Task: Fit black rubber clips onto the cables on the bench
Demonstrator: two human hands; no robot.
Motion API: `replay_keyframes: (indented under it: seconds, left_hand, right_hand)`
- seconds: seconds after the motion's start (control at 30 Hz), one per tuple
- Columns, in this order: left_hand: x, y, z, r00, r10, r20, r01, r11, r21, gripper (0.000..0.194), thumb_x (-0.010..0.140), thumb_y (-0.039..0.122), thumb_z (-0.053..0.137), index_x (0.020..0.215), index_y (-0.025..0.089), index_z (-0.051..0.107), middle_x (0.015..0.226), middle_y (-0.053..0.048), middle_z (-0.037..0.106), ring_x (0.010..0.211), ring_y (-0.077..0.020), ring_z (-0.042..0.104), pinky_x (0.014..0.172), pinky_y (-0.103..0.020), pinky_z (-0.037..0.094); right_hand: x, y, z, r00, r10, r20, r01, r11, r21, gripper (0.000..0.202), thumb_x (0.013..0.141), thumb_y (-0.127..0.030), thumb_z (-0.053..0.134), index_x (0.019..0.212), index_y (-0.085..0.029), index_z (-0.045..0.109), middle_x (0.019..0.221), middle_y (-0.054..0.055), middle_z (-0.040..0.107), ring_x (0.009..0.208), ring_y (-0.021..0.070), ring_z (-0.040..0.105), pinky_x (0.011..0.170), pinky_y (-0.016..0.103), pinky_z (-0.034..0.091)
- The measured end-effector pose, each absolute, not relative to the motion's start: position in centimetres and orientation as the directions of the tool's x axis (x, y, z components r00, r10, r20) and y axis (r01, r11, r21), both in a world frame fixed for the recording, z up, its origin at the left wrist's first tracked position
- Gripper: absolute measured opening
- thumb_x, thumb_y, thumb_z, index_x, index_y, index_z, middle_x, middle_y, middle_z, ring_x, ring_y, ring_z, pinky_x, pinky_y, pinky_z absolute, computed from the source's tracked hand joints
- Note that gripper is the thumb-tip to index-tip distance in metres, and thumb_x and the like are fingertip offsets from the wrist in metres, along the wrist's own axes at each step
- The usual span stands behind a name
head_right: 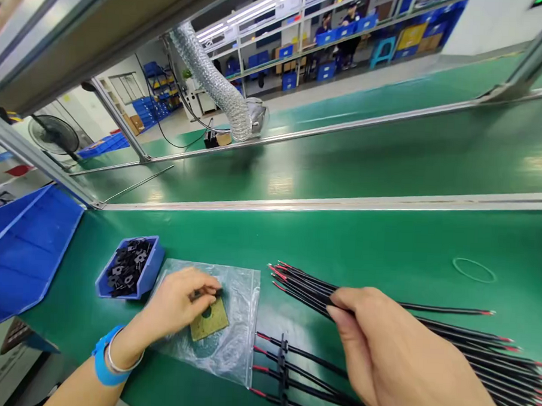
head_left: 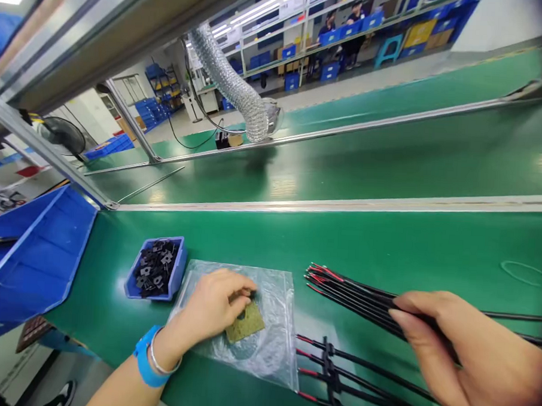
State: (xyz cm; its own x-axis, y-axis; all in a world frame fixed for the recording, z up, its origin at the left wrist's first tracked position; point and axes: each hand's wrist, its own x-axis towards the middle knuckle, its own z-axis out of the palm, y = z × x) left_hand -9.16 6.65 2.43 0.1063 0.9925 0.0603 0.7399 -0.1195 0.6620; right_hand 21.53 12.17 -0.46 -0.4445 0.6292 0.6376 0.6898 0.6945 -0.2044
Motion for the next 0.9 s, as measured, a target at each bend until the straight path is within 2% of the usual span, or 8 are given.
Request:
replay_keyframes:
  seconds: [0.13,0.37,0.43,0.5,0.57,0.63,0.77,0.9]
  left_hand:
    - [-8.4,5.5,1.9,0.312,0.95,0.024,0.91,-0.306,0.281,0.027,0.084,0.008,0.052,0.107,0.02,0.062,0.082,-0.006,0.073,0.073,-0.0213,0.064,0.065,-0.031,0.047]
    - [-7.3,5.6,2.6,0.386,0.919,-0.074,0.92,-0.378,0.102,0.033,0.09,0.009,0.042,0.12,0.016,0.055,0.079,-0.009,0.071,0.067,-0.0244,0.065,0.061,-0.035,0.045]
    - [-7.1,5.7,2.4,0.37,0.929,-0.021,0.916,-0.361,0.175,0.035,0.086,0.008,0.044,0.119,0.016,0.055,0.081,-0.009,0.07,0.071,-0.0253,0.064,0.065,-0.037,0.046]
    - [-6.9,5.7,2.1,0.268,0.963,0.038,0.875,-0.26,0.408,0.033,0.083,0.009,0.048,0.114,0.017,0.054,0.082,-0.007,0.067,0.074,-0.0234,0.062,0.068,-0.036,0.046]
    - [-6.5,5.6,2.1,0.109,0.994,0.001,0.68,-0.075,0.729,0.023,0.083,0.014,0.052,0.105,0.02,0.053,0.081,-0.004,0.064,0.074,-0.0193,0.06,0.066,-0.031,0.047]
    - [-5.9,5.5,2.3,0.01,0.993,-0.118,0.351,0.107,0.93,0.015,0.084,0.024,0.058,0.096,0.022,0.049,0.081,-0.002,0.061,0.078,-0.0171,0.062,0.068,-0.028,0.047]
    - [-4.7,5.3,2.8,0.026,0.969,-0.248,-0.109,0.249,0.962,0.043,0.073,0.046,0.077,0.086,0.023,0.044,0.078,0.0,0.063,0.084,-0.0177,0.066,0.079,-0.03,0.048]
    - [-4.3,5.2,2.8,0.021,0.971,-0.239,-0.207,0.239,0.949,0.053,0.064,0.051,0.085,0.084,0.022,0.046,0.075,0.001,0.063,0.082,-0.0174,0.069,0.078,-0.029,0.047]
  right_hand:
    - [20.7,11.6,-0.1,-0.466,0.58,0.668,0.632,0.747,-0.207,0.012,0.098,-0.025,0.044,0.104,-0.022,0.053,0.084,0.005,0.066,0.069,0.0173,0.065,0.065,0.029,0.05]
    - [19.4,10.4,0.4,-0.562,0.53,0.635,0.512,0.826,-0.236,0.02,0.099,-0.023,0.042,0.107,-0.021,0.06,0.075,0.001,0.062,0.058,0.013,0.059,0.053,0.025,0.043]
    - [18.9,10.0,0.6,-0.568,0.507,0.649,0.488,0.842,-0.231,0.02,0.098,-0.022,0.042,0.103,-0.02,0.061,0.07,0.0,0.06,0.055,0.0126,0.056,0.052,0.025,0.042]
    - [18.5,9.5,0.8,-0.577,0.496,0.649,0.465,0.853,-0.238,0.02,0.097,-0.019,0.042,0.098,-0.019,0.063,0.069,0.0,0.058,0.056,0.0131,0.055,0.052,0.026,0.042]
    - [18.2,9.1,0.9,-0.585,0.491,0.646,0.446,0.86,-0.249,0.023,0.097,-0.016,0.04,0.093,-0.018,0.063,0.068,0.001,0.057,0.057,0.0137,0.055,0.052,0.027,0.042]
    - [18.0,8.9,0.8,-0.599,0.493,0.631,0.435,0.862,-0.26,0.025,0.097,-0.015,0.039,0.09,-0.018,0.063,0.067,0.001,0.056,0.056,0.0139,0.054,0.051,0.027,0.041]
    - [17.9,9.0,0.3,-0.601,0.486,0.634,0.42,0.867,-0.267,0.025,0.098,-0.016,0.038,0.093,-0.019,0.063,0.066,0.0,0.056,0.056,0.0135,0.055,0.051,0.026,0.041]
    - [17.9,9.4,-0.1,-0.606,0.445,0.659,0.376,0.891,-0.255,0.023,0.098,-0.016,0.039,0.099,-0.019,0.061,0.067,-0.001,0.058,0.054,0.0116,0.056,0.051,0.024,0.042]
